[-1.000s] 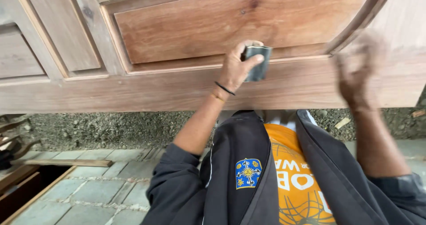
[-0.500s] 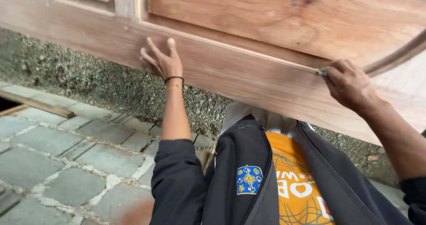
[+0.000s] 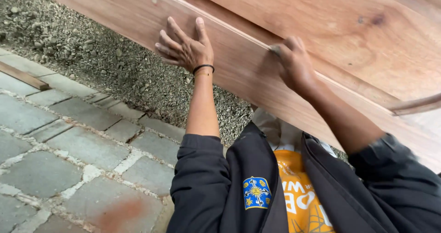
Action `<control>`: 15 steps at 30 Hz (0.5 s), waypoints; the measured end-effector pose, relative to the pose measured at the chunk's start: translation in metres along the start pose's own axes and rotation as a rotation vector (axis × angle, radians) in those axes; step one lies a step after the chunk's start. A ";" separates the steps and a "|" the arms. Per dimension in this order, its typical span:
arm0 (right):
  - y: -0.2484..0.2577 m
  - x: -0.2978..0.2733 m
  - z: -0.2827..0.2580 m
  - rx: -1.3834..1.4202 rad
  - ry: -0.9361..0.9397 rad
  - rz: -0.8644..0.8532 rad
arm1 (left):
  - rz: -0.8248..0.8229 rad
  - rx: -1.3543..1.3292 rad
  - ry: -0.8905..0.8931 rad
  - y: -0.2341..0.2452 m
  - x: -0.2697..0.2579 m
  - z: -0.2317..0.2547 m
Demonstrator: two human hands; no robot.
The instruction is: The person sands the surface of a wooden door using a sanding block. They work systematically across the panels and frame, moving from the center to the edges and corners to smooth the wood.
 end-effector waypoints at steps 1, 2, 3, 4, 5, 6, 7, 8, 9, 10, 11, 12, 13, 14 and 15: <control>0.005 -0.007 0.004 -0.022 0.022 -0.065 | -0.011 0.009 0.023 0.002 0.004 0.001; 0.021 -0.031 0.014 -0.027 0.023 -0.061 | -0.009 0.004 0.021 0.002 0.005 0.002; 0.037 -0.055 0.025 -0.048 -0.104 -0.092 | -0.009 0.013 0.031 0.003 0.007 0.002; 0.054 -0.077 0.037 -0.070 -0.224 -0.128 | -0.008 0.022 0.051 0.004 0.009 0.002; 0.054 -0.082 0.043 -0.077 -0.217 -0.128 | -0.005 0.015 0.057 0.003 0.011 0.005; 0.054 -0.089 0.049 -0.107 -0.215 -0.085 | -0.007 0.035 0.047 0.003 0.011 0.004; 0.055 -0.096 0.055 -0.137 -0.212 -0.041 | -0.008 0.055 0.037 0.003 0.010 0.004; 0.040 -0.076 0.043 -0.139 -0.203 -0.038 | -0.001 0.050 0.042 0.003 0.011 0.004; 0.026 -0.056 0.031 -0.086 -0.188 -0.041 | 0.023 0.025 0.031 0.003 0.012 0.005; 0.014 -0.042 0.018 -0.032 -0.178 -0.056 | 0.037 0.005 0.024 0.004 0.007 0.003; 0.001 -0.010 0.002 -0.034 -0.174 -0.064 | 0.035 0.007 0.033 0.004 0.009 0.003; -0.011 0.019 -0.016 -0.042 -0.053 -0.021 | 0.070 0.018 0.028 0.004 0.008 0.003; -0.023 0.047 -0.034 -0.049 0.069 0.021 | 0.105 0.029 0.023 0.004 0.008 0.004; -0.013 0.055 -0.032 -0.049 0.070 0.022 | 0.107 0.028 0.023 0.004 0.008 0.005; -0.005 0.062 -0.029 0.002 0.022 -0.076 | 0.116 0.014 0.028 0.005 0.009 0.006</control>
Point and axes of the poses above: each hand's wrist, its own x-axis towards the middle knuckle, its own y-axis out of the back of the hand, z = x × y, the point moved 2 cm from there along x, towards the middle knuckle, and after that the axes turned 5 degrees about -y, right-handed, at the moved point
